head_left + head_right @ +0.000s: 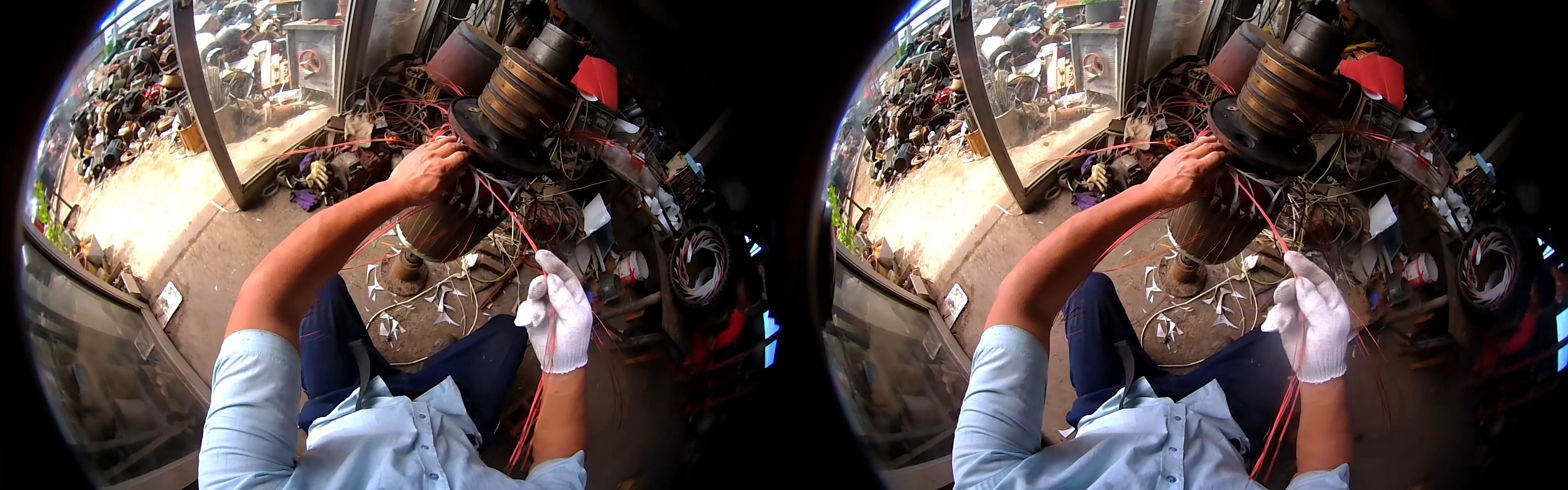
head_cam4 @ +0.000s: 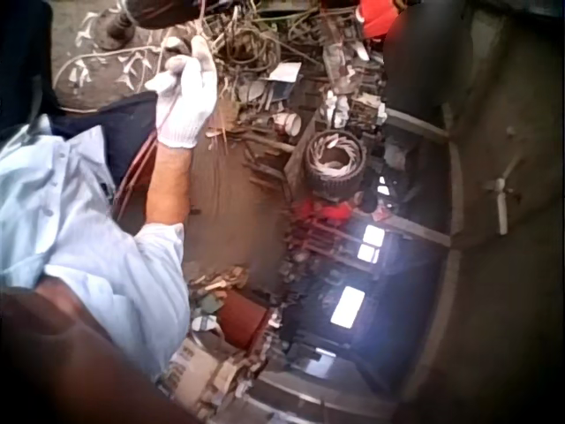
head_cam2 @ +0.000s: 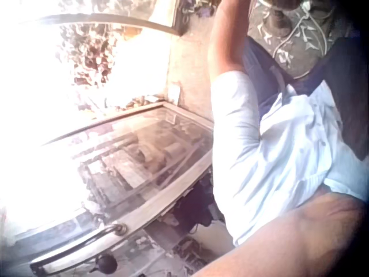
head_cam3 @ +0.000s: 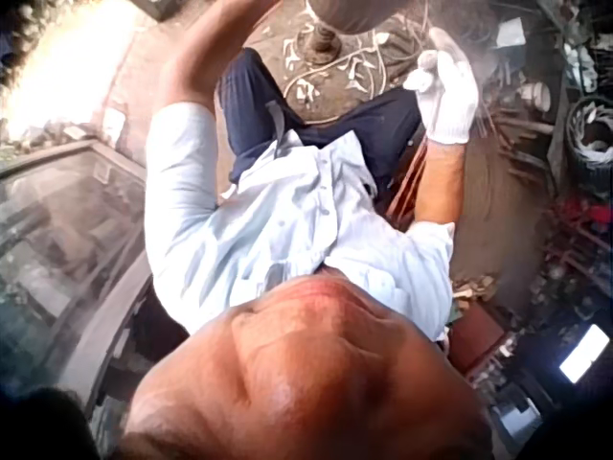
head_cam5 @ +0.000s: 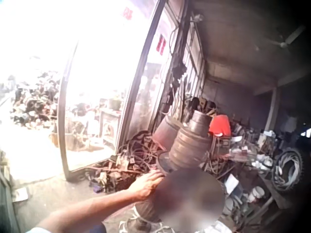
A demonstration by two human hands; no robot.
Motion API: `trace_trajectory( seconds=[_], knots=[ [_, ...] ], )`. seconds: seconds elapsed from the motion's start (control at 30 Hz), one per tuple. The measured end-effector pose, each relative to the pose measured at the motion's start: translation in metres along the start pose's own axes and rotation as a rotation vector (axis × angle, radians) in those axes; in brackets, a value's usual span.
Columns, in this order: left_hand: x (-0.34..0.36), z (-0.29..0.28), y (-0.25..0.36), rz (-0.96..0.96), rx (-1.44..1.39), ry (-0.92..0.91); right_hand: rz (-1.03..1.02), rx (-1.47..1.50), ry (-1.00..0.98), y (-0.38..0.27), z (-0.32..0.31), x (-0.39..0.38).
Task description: The person prepares and installs insulated wires into the stator slots of a large electric motor by hand, then stands and walks across the workshop.
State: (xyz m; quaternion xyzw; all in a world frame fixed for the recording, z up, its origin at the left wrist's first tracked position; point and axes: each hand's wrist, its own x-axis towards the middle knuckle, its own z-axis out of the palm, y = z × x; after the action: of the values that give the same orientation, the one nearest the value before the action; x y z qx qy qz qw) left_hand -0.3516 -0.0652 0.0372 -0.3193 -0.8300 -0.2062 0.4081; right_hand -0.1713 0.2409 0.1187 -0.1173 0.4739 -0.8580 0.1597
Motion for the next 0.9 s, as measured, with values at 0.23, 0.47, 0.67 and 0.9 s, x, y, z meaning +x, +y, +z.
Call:
trace_trajectory(
  seconds=[0.23, 0.47, 0.67, 0.9],
  knots=[
    [0.003, 0.017, 0.025, -0.223, -0.03, 0.153, -0.256, 0.212, -0.338, -0.04, 0.007, 0.057],
    [0.002, 0.024, 0.022, -0.211, -0.013, 0.213, -0.477, -0.714, 0.191, -0.02, 0.034, 0.129],
    [0.002, 0.023, 0.02, -0.221, -0.044, 0.211, -0.342, -1.195, 0.259, -0.02, 0.049, 0.186],
    [0.003, 0.025, 0.017, -0.255, -0.115, 0.261, -0.288, -1.268, 0.124, -0.009, 0.075, 0.217]
  ],
)
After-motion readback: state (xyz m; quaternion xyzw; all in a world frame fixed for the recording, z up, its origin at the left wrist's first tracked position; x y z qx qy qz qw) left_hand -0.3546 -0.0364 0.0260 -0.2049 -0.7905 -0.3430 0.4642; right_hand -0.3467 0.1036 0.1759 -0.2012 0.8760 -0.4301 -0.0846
